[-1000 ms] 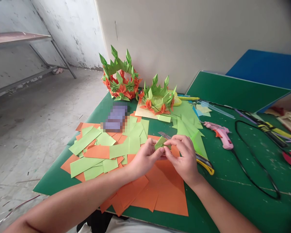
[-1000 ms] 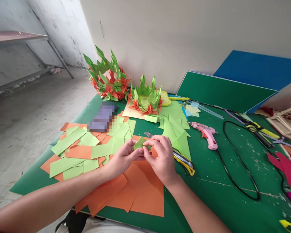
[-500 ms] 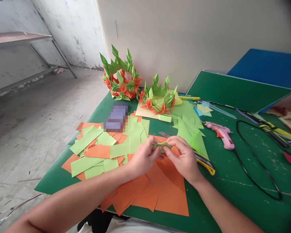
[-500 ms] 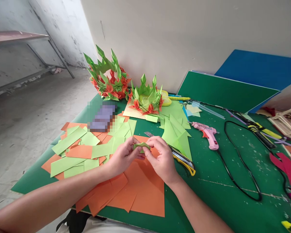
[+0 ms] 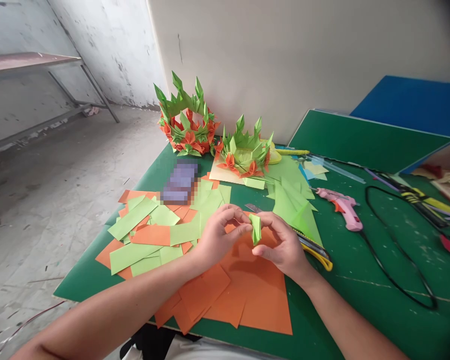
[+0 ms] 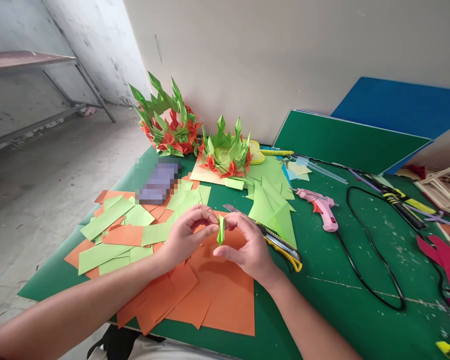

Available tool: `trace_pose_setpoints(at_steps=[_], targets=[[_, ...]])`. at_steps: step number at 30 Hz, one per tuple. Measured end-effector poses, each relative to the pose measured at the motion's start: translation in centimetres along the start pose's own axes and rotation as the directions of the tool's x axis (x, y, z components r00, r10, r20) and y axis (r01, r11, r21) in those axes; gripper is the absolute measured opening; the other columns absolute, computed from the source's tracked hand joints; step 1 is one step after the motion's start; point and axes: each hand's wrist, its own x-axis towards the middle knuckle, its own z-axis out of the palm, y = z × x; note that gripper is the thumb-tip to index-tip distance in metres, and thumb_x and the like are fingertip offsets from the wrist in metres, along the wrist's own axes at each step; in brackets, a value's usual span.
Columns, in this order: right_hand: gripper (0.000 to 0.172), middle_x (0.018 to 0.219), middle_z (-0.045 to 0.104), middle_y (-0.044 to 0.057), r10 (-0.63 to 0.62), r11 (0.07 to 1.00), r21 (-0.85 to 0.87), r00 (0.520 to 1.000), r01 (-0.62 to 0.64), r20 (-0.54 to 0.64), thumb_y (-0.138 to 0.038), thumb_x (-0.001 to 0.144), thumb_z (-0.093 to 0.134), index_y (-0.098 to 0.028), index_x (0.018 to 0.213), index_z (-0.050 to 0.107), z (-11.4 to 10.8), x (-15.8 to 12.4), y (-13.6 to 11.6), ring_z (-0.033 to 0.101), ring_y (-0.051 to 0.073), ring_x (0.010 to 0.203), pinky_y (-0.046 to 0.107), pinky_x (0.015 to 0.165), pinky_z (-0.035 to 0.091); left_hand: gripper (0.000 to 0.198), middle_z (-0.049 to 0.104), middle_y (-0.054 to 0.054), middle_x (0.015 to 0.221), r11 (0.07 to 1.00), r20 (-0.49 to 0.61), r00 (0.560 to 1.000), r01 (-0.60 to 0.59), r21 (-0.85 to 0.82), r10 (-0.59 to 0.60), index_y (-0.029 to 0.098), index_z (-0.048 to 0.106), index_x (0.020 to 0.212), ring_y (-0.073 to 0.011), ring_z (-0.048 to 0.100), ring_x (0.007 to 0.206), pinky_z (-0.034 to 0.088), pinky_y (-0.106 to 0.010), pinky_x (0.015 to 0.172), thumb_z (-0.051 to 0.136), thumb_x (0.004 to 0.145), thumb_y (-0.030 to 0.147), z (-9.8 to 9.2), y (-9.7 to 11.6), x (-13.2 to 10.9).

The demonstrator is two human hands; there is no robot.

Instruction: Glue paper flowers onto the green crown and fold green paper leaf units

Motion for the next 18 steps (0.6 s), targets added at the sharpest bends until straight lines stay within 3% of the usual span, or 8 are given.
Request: trace_pose_setpoints(at_steps=[2, 5, 10, 18], targets=[[0.042, 0.092, 0.058, 0.005, -0.023, 0.998, -0.056, 1.0, 0.023, -0.002, -0.061, 0.079, 0.063, -0.023, 0.098, 0.059, -0.02, 0.07, -0.04, 0.058, 0.022, 0.091, 0.038, 0.087, 0.051, 0.018, 0.063, -0.008, 0.099, 0.998, 0.015, 1.0, 0.027, -0.063, -0.026, 0.019, 0.069, 0.081, -0.0204, 0.06, 0.096, 0.047, -0.032, 0.085, 0.064, 0.083, 0.036, 0.12, 0.3, -0.11], [0.03, 0.089, 0.056, 0.004, -0.062, 0.978, -0.201, 0.997, 0.053, -0.039, -0.05, 0.082, 0.066, -0.024, 0.098, 0.059, 0.06, 0.12, -0.15, 0.056, 0.021, 0.088, 0.036, 0.082, 0.051, 0.029, 0.068, -0.008, 0.099, 0.98, 0.103, 0.989, 0.117, -0.161, -0.101, 0.019, 0.07, 0.09, -0.0219, 0.062, 0.101, 0.045, -0.034, 0.093, 0.055, 0.089, 0.043, 0.21, 0.86, -0.25], [0.006, 0.088, 0.056, 0.004, -0.139, 0.924, -0.37, 0.987, 0.098, -0.085, -0.026, 0.087, 0.064, -0.024, 0.09, 0.058, 0.3, 0.05, -0.13, 0.058, 0.022, 0.092, 0.038, 0.082, 0.05, 0.036, 0.07, -0.006, 0.092, 0.882, 0.131, 0.949, 0.315, -0.349, -0.287, 0.016, 0.065, 0.098, -0.0208, 0.065, 0.092, 0.049, -0.034, 0.085, 0.075, 0.074, 0.041, 0.46, 1.01, -0.23], [0.015, 0.093, 0.063, 0.004, -0.199, 0.907, -0.391, 0.977, 0.156, -0.07, -0.021, 0.087, 0.065, -0.026, 0.1, 0.059, 0.27, 0.08, -0.05, 0.06, 0.022, 0.093, 0.039, 0.084, 0.051, 0.024, 0.071, -0.002, 0.083, 0.763, 0.138, 0.883, 0.46, -0.455, -0.449, 0.016, 0.065, 0.082, -0.017, 0.068, 0.087, 0.051, -0.033, 0.088, 0.077, 0.073, 0.035, 0.24, 0.78, 0.08]])
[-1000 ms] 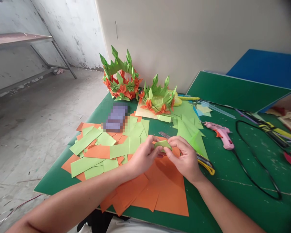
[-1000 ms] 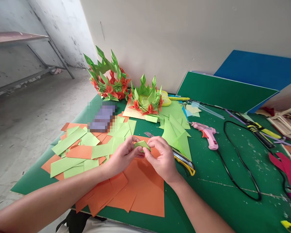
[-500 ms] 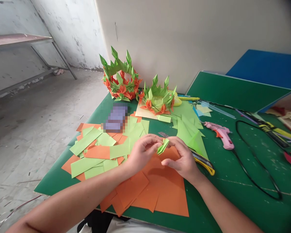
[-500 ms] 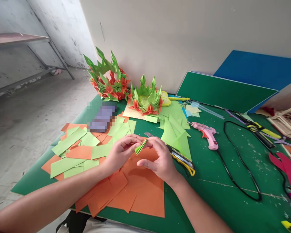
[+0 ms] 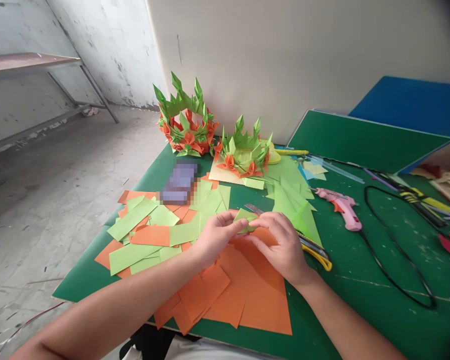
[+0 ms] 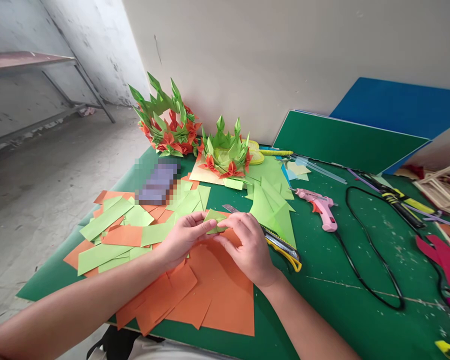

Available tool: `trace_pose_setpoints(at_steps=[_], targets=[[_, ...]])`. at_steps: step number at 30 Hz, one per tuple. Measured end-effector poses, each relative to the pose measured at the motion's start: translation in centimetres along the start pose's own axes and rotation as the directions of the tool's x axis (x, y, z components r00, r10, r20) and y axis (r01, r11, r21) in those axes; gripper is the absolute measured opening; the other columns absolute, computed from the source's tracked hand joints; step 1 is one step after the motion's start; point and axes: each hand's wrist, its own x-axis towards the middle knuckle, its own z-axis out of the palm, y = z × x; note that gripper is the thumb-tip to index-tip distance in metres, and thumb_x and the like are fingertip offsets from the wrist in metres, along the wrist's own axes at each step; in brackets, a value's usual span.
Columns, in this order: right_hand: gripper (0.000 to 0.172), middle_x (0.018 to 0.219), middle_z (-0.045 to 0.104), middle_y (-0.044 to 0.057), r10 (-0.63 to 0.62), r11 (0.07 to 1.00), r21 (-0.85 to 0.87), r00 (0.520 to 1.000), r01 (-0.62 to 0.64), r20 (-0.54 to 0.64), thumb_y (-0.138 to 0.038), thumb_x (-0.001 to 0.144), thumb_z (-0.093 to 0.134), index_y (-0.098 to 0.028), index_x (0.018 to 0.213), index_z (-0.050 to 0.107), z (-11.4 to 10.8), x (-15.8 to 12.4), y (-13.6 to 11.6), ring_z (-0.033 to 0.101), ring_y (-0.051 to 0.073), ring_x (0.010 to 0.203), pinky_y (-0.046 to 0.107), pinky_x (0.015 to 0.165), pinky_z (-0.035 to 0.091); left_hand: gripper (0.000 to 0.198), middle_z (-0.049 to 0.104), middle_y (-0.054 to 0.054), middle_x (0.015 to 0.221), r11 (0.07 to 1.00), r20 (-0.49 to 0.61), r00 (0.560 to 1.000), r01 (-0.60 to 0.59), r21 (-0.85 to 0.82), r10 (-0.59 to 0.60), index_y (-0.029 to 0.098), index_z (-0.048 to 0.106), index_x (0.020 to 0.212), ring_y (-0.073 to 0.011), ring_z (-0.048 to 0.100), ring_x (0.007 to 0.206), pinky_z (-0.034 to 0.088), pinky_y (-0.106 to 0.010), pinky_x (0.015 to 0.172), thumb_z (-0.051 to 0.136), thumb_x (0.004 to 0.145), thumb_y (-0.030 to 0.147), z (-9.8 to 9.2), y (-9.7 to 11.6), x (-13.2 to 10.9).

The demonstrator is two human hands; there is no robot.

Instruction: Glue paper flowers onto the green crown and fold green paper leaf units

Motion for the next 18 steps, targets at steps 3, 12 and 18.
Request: trace_pose_setpoints(at_steps=[3, 12, 18], targets=[[0.017, 0.092, 0.061, 0.005, -0.013, 1.0, -0.021, 1.0, 0.012, -0.022, -0.019, 0.087, 0.064, -0.026, 0.102, 0.062, -0.06, 0.03, 0.14, 0.059, 0.022, 0.092, 0.038, 0.081, 0.051, 0.023, 0.072, -0.004, 0.089, 1.0, 0.002, 1.0, 0.017, -0.008, -0.017, 0.015, 0.066, 0.082, -0.0184, 0.068, 0.094, 0.05, -0.036, 0.093, 0.076, 0.074, 0.034, -0.08, 0.18, -0.16], [0.026, 0.091, 0.063, 0.004, -0.065, 0.997, -0.042, 0.998, 0.064, -0.017, -0.014, 0.086, 0.065, -0.027, 0.107, 0.066, -0.24, 0.01, 0.6, 0.059, 0.02, 0.087, 0.037, 0.077, 0.051, 0.024, 0.071, -0.006, 0.094, 1.0, 0.055, 0.998, 0.002, -0.004, -0.002, 0.014, 0.073, 0.087, -0.0176, 0.065, 0.095, 0.05, -0.038, 0.099, 0.074, 0.077, 0.035, -0.45, 0.05, -0.22], [0.023, 0.089, 0.063, 0.004, -0.023, 0.999, 0.038, 0.999, 0.024, -0.03, -0.014, 0.085, 0.067, -0.026, 0.104, 0.07, -0.28, 0.15, 0.56, 0.059, 0.019, 0.085, 0.035, 0.076, 0.052, 0.026, 0.073, -0.007, 0.099, 1.0, 0.08, 0.997, 0.007, -0.002, -0.007, 0.015, 0.075, 0.094, -0.0181, 0.065, 0.096, 0.049, -0.038, 0.101, 0.073, 0.077, 0.035, -0.71, 0.0, 0.0]])
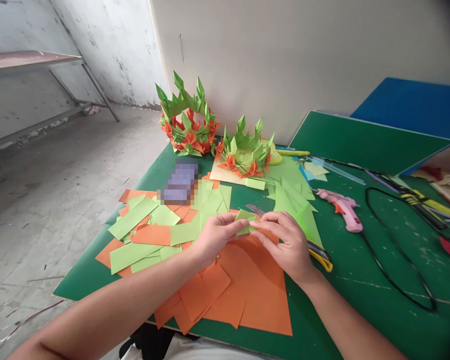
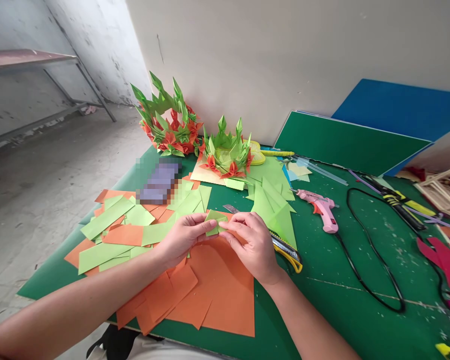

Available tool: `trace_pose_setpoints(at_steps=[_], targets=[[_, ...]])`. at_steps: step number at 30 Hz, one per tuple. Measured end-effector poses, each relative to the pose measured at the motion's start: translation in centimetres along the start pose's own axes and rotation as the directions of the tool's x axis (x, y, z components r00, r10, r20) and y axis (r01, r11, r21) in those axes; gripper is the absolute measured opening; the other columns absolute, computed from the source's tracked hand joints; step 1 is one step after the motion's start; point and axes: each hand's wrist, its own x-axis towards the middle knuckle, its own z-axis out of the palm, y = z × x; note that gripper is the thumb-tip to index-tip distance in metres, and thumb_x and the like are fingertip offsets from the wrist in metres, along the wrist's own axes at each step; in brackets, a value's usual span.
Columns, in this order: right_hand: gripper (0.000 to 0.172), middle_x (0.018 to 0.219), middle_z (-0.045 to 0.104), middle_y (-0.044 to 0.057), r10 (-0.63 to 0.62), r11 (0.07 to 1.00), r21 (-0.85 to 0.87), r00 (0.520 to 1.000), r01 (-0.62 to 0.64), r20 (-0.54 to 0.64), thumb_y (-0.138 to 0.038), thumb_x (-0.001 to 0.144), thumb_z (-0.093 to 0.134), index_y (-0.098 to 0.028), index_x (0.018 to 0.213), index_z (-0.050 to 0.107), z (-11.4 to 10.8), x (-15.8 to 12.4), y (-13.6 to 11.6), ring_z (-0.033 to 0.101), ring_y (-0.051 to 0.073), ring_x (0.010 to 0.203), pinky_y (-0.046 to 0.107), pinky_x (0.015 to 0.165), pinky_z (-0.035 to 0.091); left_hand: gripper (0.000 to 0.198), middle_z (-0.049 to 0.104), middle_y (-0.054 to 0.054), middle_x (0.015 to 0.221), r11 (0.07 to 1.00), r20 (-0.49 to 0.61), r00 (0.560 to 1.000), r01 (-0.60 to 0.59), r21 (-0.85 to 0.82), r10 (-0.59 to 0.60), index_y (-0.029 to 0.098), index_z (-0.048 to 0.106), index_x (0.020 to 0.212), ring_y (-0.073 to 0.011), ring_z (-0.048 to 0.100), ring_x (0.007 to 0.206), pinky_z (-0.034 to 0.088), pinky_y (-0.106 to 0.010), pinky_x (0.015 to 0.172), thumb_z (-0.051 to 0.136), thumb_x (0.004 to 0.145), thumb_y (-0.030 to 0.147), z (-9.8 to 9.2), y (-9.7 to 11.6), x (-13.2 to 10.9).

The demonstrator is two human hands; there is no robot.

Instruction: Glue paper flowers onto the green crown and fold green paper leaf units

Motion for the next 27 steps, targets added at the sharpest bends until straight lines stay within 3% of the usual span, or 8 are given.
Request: trace_pose_setpoints(at_steps=[9, 13, 17, 22, 27], targets=[[0.006, 0.089, 0.061, 0.004, 0.204, 0.967, 0.159, 0.979, -0.201, -0.002, -0.018, 0.086, 0.065, -0.023, 0.086, 0.068, 0.09, -0.17, -0.01, 0.061, 0.019, 0.088, 0.035, 0.082, 0.051, 0.023, 0.073, -0.004, 0.093, 1.0, -0.003, 1.0, -0.005, 0.013, 0.005, 0.017, 0.075, 0.089, -0.0156, 0.065, 0.092, 0.05, -0.037, 0.098, 0.075, 0.076, 0.035, 0.02, -0.14, 0.02], [0.01, 0.082, 0.061, 0.002, 0.296, 0.94, 0.184, 0.955, -0.287, -0.02, -0.018, 0.087, 0.061, -0.022, 0.078, 0.06, 0.18, 0.03, -0.36, 0.059, 0.016, 0.08, 0.03, 0.074, 0.05, 0.022, 0.072, -0.002, 0.087, 0.996, -0.024, 0.999, -0.042, 0.074, 0.044, 0.017, 0.075, 0.084, -0.0144, 0.064, 0.085, 0.051, -0.037, 0.094, 0.076, 0.074, 0.036, 0.22, -0.31, 0.03], [0.009, 0.08, 0.062, 0.001, 0.317, 0.941, 0.14, 0.947, -0.308, -0.049, -0.019, 0.086, 0.061, -0.022, 0.078, 0.058, 0.38, -0.1, -0.49, 0.058, 0.016, 0.075, 0.03, 0.071, 0.049, 0.026, 0.07, -0.003, 0.089, 0.99, -0.011, 0.999, -0.04, 0.137, 0.042, 0.016, 0.074, 0.089, -0.0135, 0.063, 0.082, 0.051, -0.03, 0.085, 0.077, 0.073, 0.036, 0.43, -0.29, -0.11], [0.009, 0.077, 0.063, 0.001, 0.328, 0.939, 0.122, 0.944, -0.321, -0.044, -0.02, 0.086, 0.061, -0.022, 0.077, 0.058, 0.49, -0.38, -0.61, 0.057, 0.015, 0.071, 0.029, 0.069, 0.048, 0.028, 0.061, 0.001, 0.07, 0.972, -0.057, 0.997, -0.029, 0.232, 0.044, 0.014, 0.071, 0.078, -0.0075, 0.051, 0.062, 0.042, -0.021, 0.058, 0.078, 0.069, 0.039, 0.6, -0.26, -0.24], [0.012, 0.073, 0.062, 0.0, 0.359, 0.926, 0.138, 0.932, -0.351, -0.037, -0.023, 0.085, 0.062, -0.022, 0.075, 0.057, 0.54, -0.47, -0.78, 0.055, 0.014, 0.068, 0.028, 0.068, 0.048, 0.028, 0.061, 0.0, 0.071, 0.97, -0.064, 0.995, -0.056, 0.235, 0.073, 0.013, 0.069, 0.077, -0.0072, 0.05, 0.063, 0.043, -0.022, 0.062, 0.075, 0.073, 0.04, 0.64, -0.41, -0.09]])
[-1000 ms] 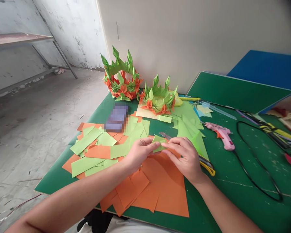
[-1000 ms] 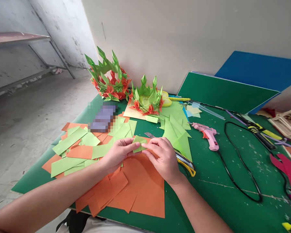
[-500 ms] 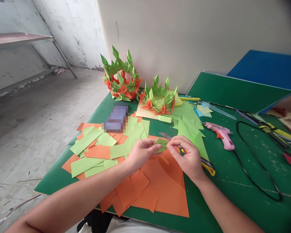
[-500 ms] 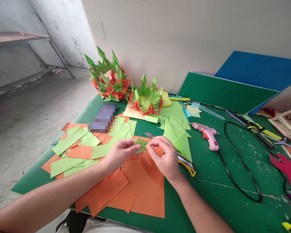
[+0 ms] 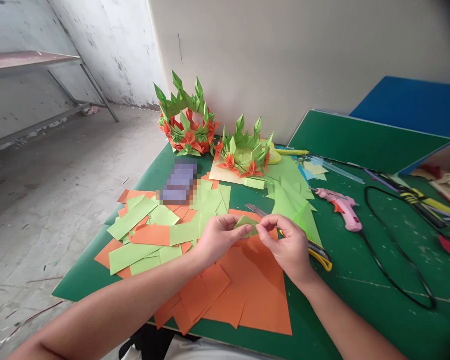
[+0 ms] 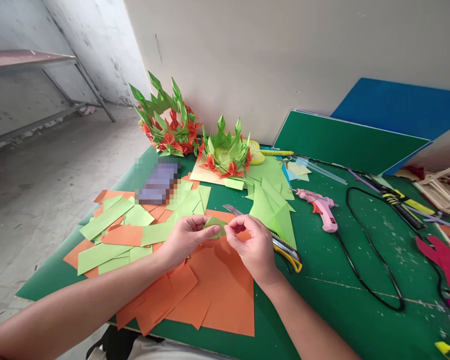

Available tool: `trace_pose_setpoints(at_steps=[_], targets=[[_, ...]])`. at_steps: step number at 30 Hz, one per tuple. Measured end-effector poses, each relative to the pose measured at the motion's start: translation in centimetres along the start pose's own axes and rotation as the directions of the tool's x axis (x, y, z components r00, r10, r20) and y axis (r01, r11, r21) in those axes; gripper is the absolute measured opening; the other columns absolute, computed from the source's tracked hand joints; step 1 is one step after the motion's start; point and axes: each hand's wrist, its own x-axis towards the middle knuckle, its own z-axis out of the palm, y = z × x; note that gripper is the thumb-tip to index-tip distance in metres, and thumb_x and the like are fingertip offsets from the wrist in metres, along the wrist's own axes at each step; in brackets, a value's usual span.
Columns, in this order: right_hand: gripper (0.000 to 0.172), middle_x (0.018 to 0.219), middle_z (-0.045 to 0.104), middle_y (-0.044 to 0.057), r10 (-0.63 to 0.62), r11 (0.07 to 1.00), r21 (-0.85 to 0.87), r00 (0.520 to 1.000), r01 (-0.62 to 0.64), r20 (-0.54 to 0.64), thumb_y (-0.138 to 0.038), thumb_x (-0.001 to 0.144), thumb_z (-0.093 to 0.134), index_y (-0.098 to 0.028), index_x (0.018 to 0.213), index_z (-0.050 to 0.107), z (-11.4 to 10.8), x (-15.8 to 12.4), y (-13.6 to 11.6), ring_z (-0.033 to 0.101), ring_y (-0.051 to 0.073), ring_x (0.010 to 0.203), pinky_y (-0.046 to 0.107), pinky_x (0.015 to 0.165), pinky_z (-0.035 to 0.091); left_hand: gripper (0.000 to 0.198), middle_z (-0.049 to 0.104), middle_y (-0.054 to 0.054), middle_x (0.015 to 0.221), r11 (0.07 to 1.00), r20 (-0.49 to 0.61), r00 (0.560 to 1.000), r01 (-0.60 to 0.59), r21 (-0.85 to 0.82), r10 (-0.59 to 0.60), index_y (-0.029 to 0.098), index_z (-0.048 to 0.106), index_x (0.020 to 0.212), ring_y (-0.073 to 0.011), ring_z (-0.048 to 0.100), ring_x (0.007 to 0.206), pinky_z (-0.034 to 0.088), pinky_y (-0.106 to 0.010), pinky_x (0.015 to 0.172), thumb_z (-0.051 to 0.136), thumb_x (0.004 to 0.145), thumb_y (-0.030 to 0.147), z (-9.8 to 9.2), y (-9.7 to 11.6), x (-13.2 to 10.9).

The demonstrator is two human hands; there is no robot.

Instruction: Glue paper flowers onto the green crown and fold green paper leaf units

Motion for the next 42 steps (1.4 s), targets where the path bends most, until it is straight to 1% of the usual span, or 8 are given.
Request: trace_pose_setpoints(at_steps=[4, 9, 17, 23, 27, 35, 39, 42], targets=[[0.01, 0.074, 0.061, -0.001, 0.114, 0.983, 0.141, 0.993, -0.118, 0.034, -0.028, 0.083, 0.065, -0.022, 0.081, 0.058, 0.2, 0.0, 0.1, 0.056, 0.014, 0.068, 0.027, 0.067, 0.049, 0.028, 0.057, 0.002, 0.065, 1.0, -0.019, 1.0, 0.006, 0.024, -0.005, 0.013, 0.065, 0.071, -0.0067, 0.048, 0.058, 0.044, -0.023, 0.06, 0.074, 0.073, 0.04, -0.2, -0.1, 0.0], [0.018, 0.068, 0.056, -0.002, 0.226, 0.903, 0.315, 0.946, -0.293, 0.233, -0.035, 0.086, 0.063, -0.02, 0.077, 0.058, 0.2, 0.1, -0.1, 0.053, 0.012, 0.062, 0.023, 0.059, 0.047, 0.028, 0.054, 0.004, 0.059, 0.995, -0.035, 0.999, 0.027, 0.093, -0.024, 0.014, 0.064, 0.066, -0.0064, 0.048, 0.054, 0.042, -0.021, 0.054, 0.076, 0.071, 0.039, -0.5, 0.4, 0.0], [0.015, 0.077, 0.062, 0.001, 0.177, 0.941, 0.254, 0.966, -0.222, 0.188, -0.034, 0.088, 0.062, -0.02, 0.083, 0.062, 0.0, 0.1, 0.2, 0.058, 0.014, 0.071, 0.026, 0.069, 0.051, 0.035, 0.065, -0.001, 0.08, 0.975, 0.049, 0.986, 0.166, -0.146, -0.16, 0.017, 0.067, 0.097, -0.014, 0.065, 0.079, 0.055, -0.031, 0.079, 0.08, 0.069, 0.033, -0.7, 0.9, 0.4], [0.019, 0.089, 0.069, 0.005, 0.221, 0.889, 0.361, 0.955, -0.28, 0.197, -0.035, 0.083, 0.067, -0.02, 0.094, 0.067, 0.0, 0.2, 0.5, 0.065, 0.017, 0.08, 0.032, 0.077, 0.057, 0.039, 0.061, 0.004, 0.07, 0.953, 0.01, 0.989, 0.146, -0.265, -0.149, 0.019, 0.061, 0.1, -0.0089, 0.062, 0.069, 0.055, -0.034, 0.084, 0.082, 0.068, 0.027, -0.7, 0.9, 0.6], [0.023, 0.088, 0.065, 0.003, 0.19, 0.863, 0.422, 0.953, -0.278, 0.238, -0.033, 0.085, 0.065, -0.022, 0.105, 0.062, 0.1, 0.3, 0.3, 0.063, 0.016, 0.082, 0.03, 0.078, 0.056, 0.036, 0.065, 0.001, 0.082, 0.929, 0.005, 0.98, 0.191, -0.318, -0.2, 0.019, 0.058, 0.094, -0.0106, 0.064, 0.076, 0.056, -0.031, 0.081, 0.081, 0.068, 0.026, -0.5, 1.2, 0.4], [0.005, 0.087, 0.06, 0.002, 0.023, 0.959, 0.271, 0.974, -0.086, 0.226, -0.024, 0.09, 0.057, -0.023, 0.095, 0.059, -0.3, 0.3, 0.5, 0.061, 0.016, 0.081, 0.03, 0.077, 0.054, 0.027, 0.061, 0.003, 0.076, 0.974, 0.034, 0.997, 0.078, -0.214, -0.072, 0.02, 0.054, 0.088, -0.0082, 0.058, 0.07, 0.055, -0.028, 0.076, 0.074, 0.077, 0.035, -0.7, 0.7, 0.3], [0.022, 0.087, 0.057, 0.004, -0.193, 0.977, -0.048, 0.962, 0.206, 0.194, -0.012, 0.088, 0.053, -0.026, 0.098, 0.066, -0.5, 0.3, 0.4, 0.058, 0.02, 0.086, 0.036, 0.078, 0.052, 0.027, 0.059, -0.001, 0.083, 0.989, 0.036, 0.994, 0.103, -0.103, -0.1, 0.017, 0.065, 0.095, -0.0091, 0.055, 0.072, 0.055, -0.033, 0.081, 0.066, 0.082, 0.04, -0.8, 0.4, 0.5], [0.033, 0.094, 0.06, 0.006, -0.324, 0.925, -0.113, 0.91, 0.362, 0.259, -0.005, 0.086, 0.048, -0.027, 0.103, 0.065, -0.4, 0.3, 0.4, 0.058, 0.021, 0.09, 0.038, 0.08, 0.052, 0.03, 0.055, 0.001, 0.075, 0.985, 0.056, 0.989, 0.14, -0.105, -0.134, 0.015, 0.068, 0.099, -0.0099, 0.054, 0.071, 0.054, -0.035, 0.084, 0.062, 0.084, 0.04, -0.7, 0.4, 0.6]])
